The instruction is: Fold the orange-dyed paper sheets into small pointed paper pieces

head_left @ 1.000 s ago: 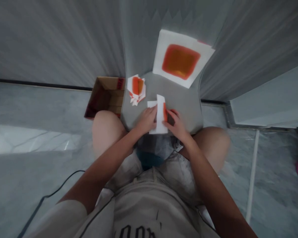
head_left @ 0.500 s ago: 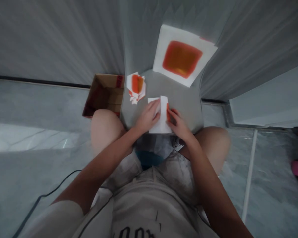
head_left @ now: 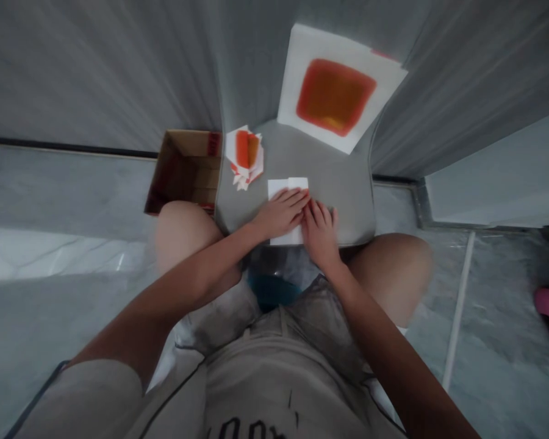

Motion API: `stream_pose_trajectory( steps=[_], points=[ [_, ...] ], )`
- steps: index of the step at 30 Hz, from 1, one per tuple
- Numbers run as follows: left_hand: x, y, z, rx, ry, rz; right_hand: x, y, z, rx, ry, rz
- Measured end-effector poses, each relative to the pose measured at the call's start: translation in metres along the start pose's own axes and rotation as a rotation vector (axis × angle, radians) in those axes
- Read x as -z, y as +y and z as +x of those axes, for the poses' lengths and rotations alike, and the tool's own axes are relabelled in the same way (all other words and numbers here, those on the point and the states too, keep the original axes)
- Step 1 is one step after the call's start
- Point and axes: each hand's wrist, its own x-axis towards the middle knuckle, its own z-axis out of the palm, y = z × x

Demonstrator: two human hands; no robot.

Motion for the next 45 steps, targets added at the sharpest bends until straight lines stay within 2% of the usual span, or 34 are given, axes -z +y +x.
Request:
stream_pose_trajectory(
  steps=[4,10,15,26,32,37,41,43,45],
  points=[
    [0.003,-0.001,0.007,0.015,-0.010,0.019,0.001,0.003,-0.001,0.040,-0.036,-0.004],
    [0.005,-0.007,0.021,0.034,-0.056,0.020,0.002,0.004,-0.001,0.016,-0.084,0.013],
    [0.007,-0.006,0.027,0.076,-0.045,0.030,0.006,-0.002,-0.007,0.008,-0.109,0.007],
    [0.013,-0.009,0.031,0.129,-0.074,0.025,0.013,-0.034,-0.064,-0.125,-0.112,-0.037],
    [0.007,-0.014,0.033,0.116,-0.072,0.024,0.007,-0.040,-0.073,-0.117,-0.080,-0.052],
    [0.001,-0.017,0.030,0.072,0.013,0.002,0.006,-0.038,-0.066,-0.137,0.000,0.006],
    [0.003,-0.013,0.022,0.028,0.222,-0.019,0.009,-0.033,-0.058,-0.178,0.120,0.078],
    [0.006,-0.006,0.012,0.038,0.332,-0.043,0.011,-0.031,-0.055,-0.181,0.154,0.092],
    [0.009,0.003,-0.004,0.071,0.392,-0.071,0.013,-0.030,-0.054,-0.170,0.163,0.093]
  ],
)
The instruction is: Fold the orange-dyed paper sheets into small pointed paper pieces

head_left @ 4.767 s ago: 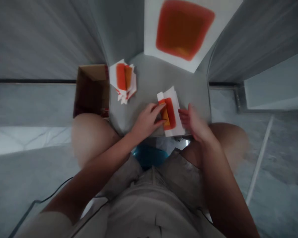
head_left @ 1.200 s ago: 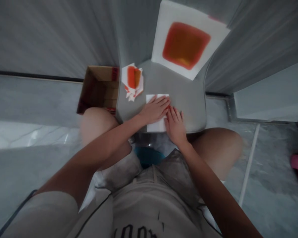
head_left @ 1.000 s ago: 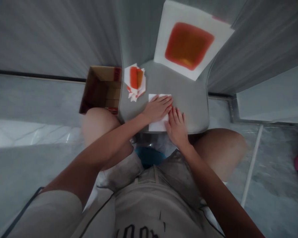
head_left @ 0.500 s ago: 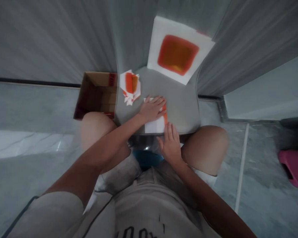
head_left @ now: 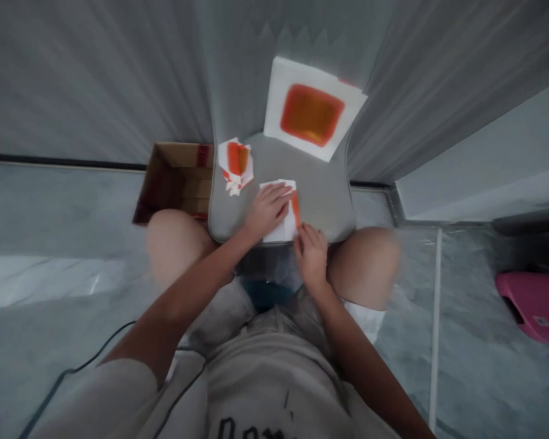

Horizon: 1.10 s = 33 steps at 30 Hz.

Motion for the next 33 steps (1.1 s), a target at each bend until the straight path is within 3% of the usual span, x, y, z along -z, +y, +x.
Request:
stream_pose_trajectory(
  steps=[4,7,12,18,22,26,29,33],
  points=[
    [0.008,0.017,-0.040,0.073,0.025,-0.022,0.000,0.003,0.005,0.008,0.011,0.028],
    [0.005,0.025,-0.063,0.036,-0.044,0.021,-0.002,0.011,0.016,-0.016,0.015,0.059],
    [0.000,0.034,-0.074,0.021,-0.159,0.144,-0.008,0.036,0.058,-0.101,-0.076,0.150],
    [0.010,0.022,-0.053,0.075,-0.141,0.082,-0.019,0.044,0.115,-0.155,-0.206,0.224],
    [0.010,-0.006,-0.017,-0.026,-0.214,-0.055,-0.020,0.035,0.146,-0.257,-0.270,0.235],
    [0.001,-0.026,0.009,-0.166,-0.291,-0.100,-0.015,0.031,0.172,-0.245,-0.376,0.252],
    [-0.006,-0.029,0.014,-0.167,-0.268,-0.086,-0.010,0.034,0.183,-0.205,-0.409,0.284],
    [-0.009,-0.027,0.012,-0.161,-0.254,-0.113,-0.011,0.036,0.187,-0.179,-0.360,0.321]
  ],
)
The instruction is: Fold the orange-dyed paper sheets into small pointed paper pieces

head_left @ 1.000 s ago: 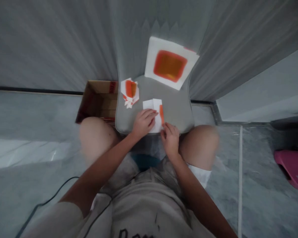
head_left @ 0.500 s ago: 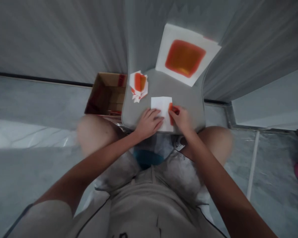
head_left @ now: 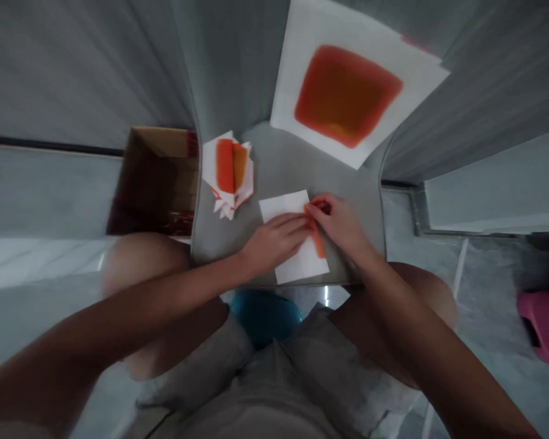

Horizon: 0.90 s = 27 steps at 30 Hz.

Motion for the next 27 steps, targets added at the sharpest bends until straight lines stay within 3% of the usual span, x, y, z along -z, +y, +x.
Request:
stream_pose_trajectory(
  steps=[3,7,15,22,27],
  points=[
    [0.001,-0.001,0.001,-0.027,0.011,-0.020,-0.006,-0.001,0.006,-0.002,0.017,-0.057],
    [0.003,-0.005,0.002,-0.007,0.063,0.024,-0.013,-0.004,0.013,0.120,0.027,-0.076],
    [0.008,-0.010,-0.007,0.269,0.077,0.086,-0.016,-0.005,0.000,0.292,0.101,-0.075],
    [0.011,-0.016,-0.006,0.312,0.075,0.045,-0.017,-0.002,-0.009,0.256,0.129,-0.065],
    [0.010,-0.019,-0.002,0.324,0.134,0.039,-0.017,-0.002,-0.002,0.178,0.128,0.003]
  ],
)
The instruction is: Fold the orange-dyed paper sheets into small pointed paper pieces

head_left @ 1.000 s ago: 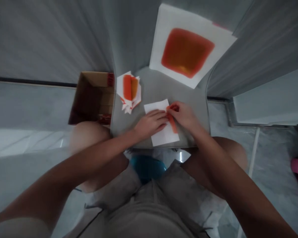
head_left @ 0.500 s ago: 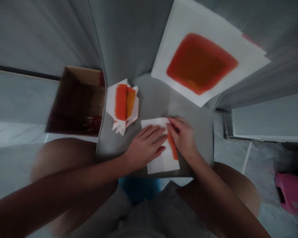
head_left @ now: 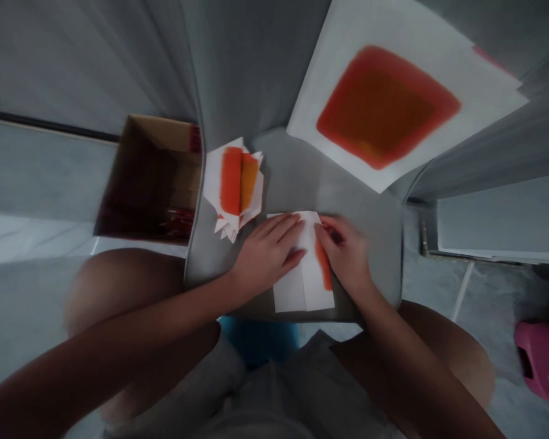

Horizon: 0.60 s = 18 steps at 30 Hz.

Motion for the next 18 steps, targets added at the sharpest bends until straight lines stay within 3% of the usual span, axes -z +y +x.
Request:
stream_pose_trajectory(
  steps=[7,11,18],
  points=[
    [-0.003,0.001,-0.003,-0.064,0.036,0.014,-0.004,0.009,0.004,-0.007,-0.040,0.098],
    [-0.002,0.003,-0.004,-0.124,0.004,0.050,-0.004,0.010,0.000,0.087,-0.024,-0.007],
    [-0.002,0.007,-0.006,-0.107,-0.043,0.100,-0.008,0.017,-0.003,0.252,-0.045,-0.234]
  ],
)
